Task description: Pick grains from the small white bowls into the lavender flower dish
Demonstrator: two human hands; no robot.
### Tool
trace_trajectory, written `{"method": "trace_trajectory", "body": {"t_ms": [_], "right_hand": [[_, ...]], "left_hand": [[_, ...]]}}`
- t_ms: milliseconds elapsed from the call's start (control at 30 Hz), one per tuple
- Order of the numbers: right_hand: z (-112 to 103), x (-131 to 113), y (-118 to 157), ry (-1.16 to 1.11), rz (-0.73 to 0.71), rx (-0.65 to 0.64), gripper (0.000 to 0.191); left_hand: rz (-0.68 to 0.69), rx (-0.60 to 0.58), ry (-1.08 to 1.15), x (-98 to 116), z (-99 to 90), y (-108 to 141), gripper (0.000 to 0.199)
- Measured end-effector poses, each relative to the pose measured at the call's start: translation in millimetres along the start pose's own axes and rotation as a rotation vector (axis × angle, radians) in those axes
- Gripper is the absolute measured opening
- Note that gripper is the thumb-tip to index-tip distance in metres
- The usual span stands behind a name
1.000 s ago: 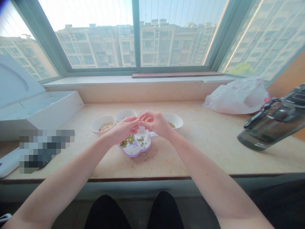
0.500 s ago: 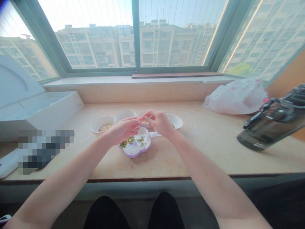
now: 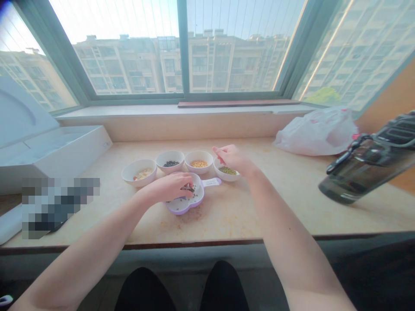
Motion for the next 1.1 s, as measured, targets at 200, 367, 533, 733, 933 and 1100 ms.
{"method": "trace_trajectory", "body": {"t_ms": [200, 367, 533, 733, 933, 1100], "right_hand": [[-20.0, 12.5, -1.8, 0.375, 0.112, 0.028, 0.055], [-29.0, 22.9, -4.5, 0.569, 0.178, 0.052, 0.039], [-33.1, 22.8, -3.8, 0.642, 0.179, 0.116, 0.034], [-27.2, -8.7, 1.2, 0.456, -0.069, 0.252, 0.033], [23.0, -39.3, 16.0, -0.143, -0.314, -0.027, 0.043], [61.6, -47.0, 32.8, -0.323, -0.268, -0.227, 0.043]], "left_hand": [[0.009, -0.012, -0.101, 1.3, 9.5, -4.2, 0.022], [0.036, 0.003, -0.179, 6.1, 8.7, -2.8, 0.026], [0.009, 0.068, -0.008, 3.6, -6.7, 0.2, 0.022], [-0.146, 0.191, 0.849, -12.4, -28.8, 6.2, 0.02], [-0.098, 0.134, 1.535, -6.2, -27.4, 5.9, 0.031], [-0.14, 0.132, 1.646, -11.6, -18.8, 2.5, 0.03]]}}
Point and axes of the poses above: each hand's wrist, its own y-axis away from the middle knuckle, its own z-axis out of the palm, x = y × z, the point moved 9 cm from there along -y, towards the middle knuckle, and after that the axes turned 5 degrees about -y, right-handed, at the moved point
